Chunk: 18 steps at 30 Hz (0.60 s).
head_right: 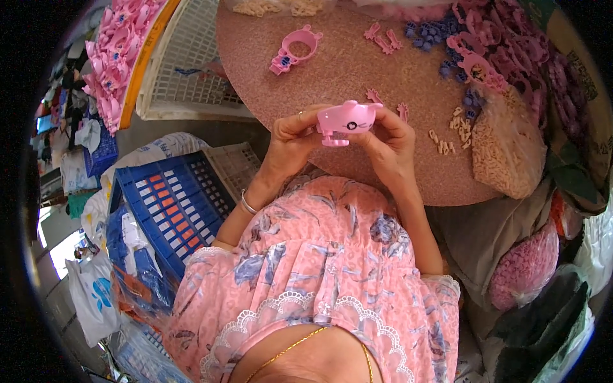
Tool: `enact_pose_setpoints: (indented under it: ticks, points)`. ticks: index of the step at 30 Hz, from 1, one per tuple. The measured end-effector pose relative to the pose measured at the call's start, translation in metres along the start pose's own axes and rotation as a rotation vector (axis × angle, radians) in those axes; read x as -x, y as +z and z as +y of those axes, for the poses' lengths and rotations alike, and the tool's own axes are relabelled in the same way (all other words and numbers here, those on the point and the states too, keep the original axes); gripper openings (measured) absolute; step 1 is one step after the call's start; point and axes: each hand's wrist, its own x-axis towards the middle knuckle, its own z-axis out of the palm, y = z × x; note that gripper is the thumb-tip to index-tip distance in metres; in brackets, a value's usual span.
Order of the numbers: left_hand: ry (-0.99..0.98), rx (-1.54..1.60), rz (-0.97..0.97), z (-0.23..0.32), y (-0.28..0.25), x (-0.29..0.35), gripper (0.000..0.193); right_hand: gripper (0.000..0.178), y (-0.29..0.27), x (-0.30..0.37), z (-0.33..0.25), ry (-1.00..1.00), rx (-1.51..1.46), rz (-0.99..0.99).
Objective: Assembling small pink plastic toy components by hand at a workbench.
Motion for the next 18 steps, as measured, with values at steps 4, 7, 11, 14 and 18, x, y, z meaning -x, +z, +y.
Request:
enact_pose_setpoints:
  ticks: [4,7,11,14,18]
  points:
    - [0.049,-0.007,-0.046,0.001,0.004,0.0,0.039,0.028,0.004,0.0,-0.01,-0.033,-0.082,0.022]
    - [-0.063,0.1,0.006,-0.006,0.004,0.002,0.041,0.03,0.002,-0.004,-0.007,0.059,-0.124,0.052]
    - [-0.109,0.308,0.066,-0.009,0.009,0.003,0.039,0.035,0.004,-0.007,-0.004,0.14,-0.235,0.064]
    - [-0.102,0.372,0.067,-0.017,0.006,0.005,0.041,0.036,0.003,-0.009,-0.003,0.153,-0.29,0.026]
    - [-0.186,0.555,0.086,-0.012,0.012,0.003,0.043,0.034,0.0,-0.009,0.004,0.175,-0.286,0.027]
